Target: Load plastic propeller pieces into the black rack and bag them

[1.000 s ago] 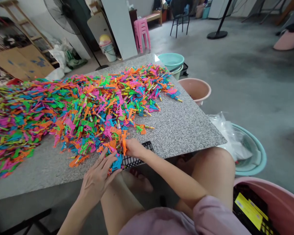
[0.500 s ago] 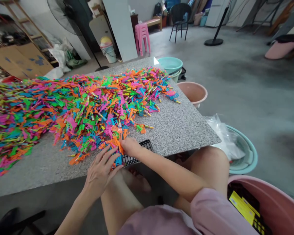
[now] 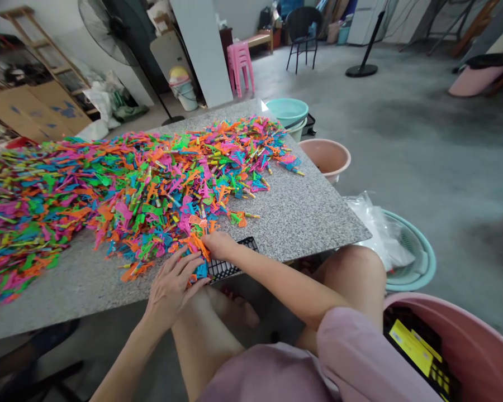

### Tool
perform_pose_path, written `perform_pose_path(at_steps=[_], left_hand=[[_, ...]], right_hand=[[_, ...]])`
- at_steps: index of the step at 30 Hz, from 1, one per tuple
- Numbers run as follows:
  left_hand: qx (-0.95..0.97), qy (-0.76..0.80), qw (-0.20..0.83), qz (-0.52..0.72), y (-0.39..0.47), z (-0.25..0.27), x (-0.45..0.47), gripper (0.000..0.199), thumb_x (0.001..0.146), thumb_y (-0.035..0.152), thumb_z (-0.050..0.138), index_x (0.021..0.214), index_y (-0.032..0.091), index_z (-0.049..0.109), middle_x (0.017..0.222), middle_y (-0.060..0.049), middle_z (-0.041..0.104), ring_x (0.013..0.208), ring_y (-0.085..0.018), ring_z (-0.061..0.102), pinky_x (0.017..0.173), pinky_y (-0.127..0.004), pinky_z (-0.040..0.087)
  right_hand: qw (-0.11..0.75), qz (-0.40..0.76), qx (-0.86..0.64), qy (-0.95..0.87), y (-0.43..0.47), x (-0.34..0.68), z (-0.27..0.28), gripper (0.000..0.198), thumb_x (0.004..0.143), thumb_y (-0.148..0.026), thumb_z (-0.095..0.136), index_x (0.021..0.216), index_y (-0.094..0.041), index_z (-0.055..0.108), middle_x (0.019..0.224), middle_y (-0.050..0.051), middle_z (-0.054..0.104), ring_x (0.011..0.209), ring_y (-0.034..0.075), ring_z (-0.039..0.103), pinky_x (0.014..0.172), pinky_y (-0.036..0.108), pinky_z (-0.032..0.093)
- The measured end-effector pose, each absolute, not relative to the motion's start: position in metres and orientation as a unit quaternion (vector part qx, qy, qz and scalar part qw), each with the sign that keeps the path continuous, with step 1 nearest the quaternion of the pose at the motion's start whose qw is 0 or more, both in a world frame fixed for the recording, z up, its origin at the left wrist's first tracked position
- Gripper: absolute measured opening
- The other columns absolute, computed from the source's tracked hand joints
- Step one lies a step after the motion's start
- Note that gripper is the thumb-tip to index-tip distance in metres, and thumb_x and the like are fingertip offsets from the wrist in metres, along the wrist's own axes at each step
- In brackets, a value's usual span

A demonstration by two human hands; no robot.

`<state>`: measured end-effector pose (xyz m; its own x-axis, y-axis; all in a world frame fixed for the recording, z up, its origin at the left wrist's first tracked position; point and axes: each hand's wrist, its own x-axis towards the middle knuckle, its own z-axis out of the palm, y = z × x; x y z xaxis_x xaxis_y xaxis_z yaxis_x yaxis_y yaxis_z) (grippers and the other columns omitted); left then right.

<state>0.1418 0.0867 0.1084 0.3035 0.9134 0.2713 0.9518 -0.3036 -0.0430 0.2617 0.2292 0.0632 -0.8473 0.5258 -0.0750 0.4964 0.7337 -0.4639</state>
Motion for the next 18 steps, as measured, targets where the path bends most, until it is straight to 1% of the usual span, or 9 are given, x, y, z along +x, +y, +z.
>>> perform_pose_path(at_steps=[2,6,8,10,12,14,16,18], left_hand=[[-0.801,-0.582,0.093,-0.104,0.087,0.109,0.142,0.029,0.092,0.033,0.056,0.117,0.019,0.058,0.124,-0.009,0.066,0.127,-0.034,0.049,0.097,-0.049,0.048],[-0.802,-0.581,0.088,-0.106,0.087,0.11,0.142,0.026,0.093,0.033,0.054,0.116,0.02,0.057,0.122,-0.009,0.066,0.128,-0.034,0.049,0.096,-0.05,0.048],[-0.805,-0.578,0.086,-0.101,0.087,0.111,0.141,0.025,0.093,0.034,0.054,0.114,0.021,0.057,0.121,-0.008,0.067,0.127,-0.035,0.049,0.096,-0.051,0.048],[-0.807,-0.576,0.083,-0.096,0.088,0.112,0.139,0.026,0.093,0.035,0.054,0.115,0.021,0.057,0.122,-0.009,0.066,0.127,-0.035,0.049,0.096,-0.051,0.047],[-0.806,-0.578,0.079,-0.096,0.087,0.113,0.136,0.029,0.093,0.036,0.054,0.117,0.021,0.056,0.124,-0.009,0.065,0.129,-0.035,0.047,0.098,-0.051,0.046],[-0.806,-0.578,0.074,-0.102,0.087,0.112,0.133,0.03,0.093,0.037,0.054,0.119,0.021,0.055,0.123,-0.01,0.065,0.13,-0.034,0.046,0.099,-0.051,0.045],[-0.807,-0.576,0.076,-0.109,0.088,0.111,0.133,0.03,0.094,0.037,0.053,0.119,0.021,0.055,0.124,-0.011,0.064,0.13,-0.034,0.045,0.1,-0.051,0.044],[-0.803,-0.579,0.087,-0.113,0.089,0.11,0.134,0.032,0.093,0.037,0.054,0.12,0.021,0.055,0.129,-0.012,0.06,0.128,-0.034,0.046,0.101,-0.052,0.043]], right_hand=[[0.037,0.244,-0.261,-0.933,0.228,0.262,0.061,0.023,0.083,-0.021,0.062,0.106,-0.018,0.065,0.096,0.011,0.072,0.095,0.025,0.068,0.079,0.029,0.049],[0.059,0.224,-0.293,-0.928,0.219,0.264,0.054,0.027,0.088,-0.02,0.055,0.114,-0.016,0.061,0.094,0.012,0.072,0.091,0.024,0.068,0.078,0.029,0.049],[0.064,0.227,-0.29,-0.928,0.221,0.261,0.053,0.025,0.088,-0.023,0.056,0.111,-0.016,0.063,0.096,0.012,0.072,0.093,0.025,0.068,0.078,0.03,0.049],[0.057,0.239,-0.27,-0.931,0.229,0.255,0.055,0.021,0.085,-0.026,0.061,0.104,-0.017,0.067,0.1,0.011,0.072,0.097,0.026,0.067,0.079,0.03,0.05],[0.049,0.251,-0.254,-0.933,0.238,0.251,0.058,0.019,0.081,-0.025,0.066,0.099,-0.019,0.07,0.104,0.009,0.071,0.101,0.026,0.066,0.08,0.029,0.05],[0.048,0.255,-0.255,-0.932,0.243,0.248,0.06,0.02,0.079,-0.024,0.067,0.099,-0.018,0.071,0.104,0.009,0.072,0.101,0.027,0.066,0.081,0.03,0.05],[0.057,0.253,-0.265,-0.929,0.241,0.248,0.06,0.021,0.083,-0.023,0.062,0.101,-0.017,0.069,0.103,0.011,0.072,0.1,0.027,0.067,0.081,0.032,0.051],[0.065,0.247,-0.283,-0.924,0.235,0.247,0.06,0.023,0.087,-0.02,0.055,0.105,-0.015,0.067,0.102,0.012,0.072,0.1,0.027,0.067,0.081,0.033,0.052]])
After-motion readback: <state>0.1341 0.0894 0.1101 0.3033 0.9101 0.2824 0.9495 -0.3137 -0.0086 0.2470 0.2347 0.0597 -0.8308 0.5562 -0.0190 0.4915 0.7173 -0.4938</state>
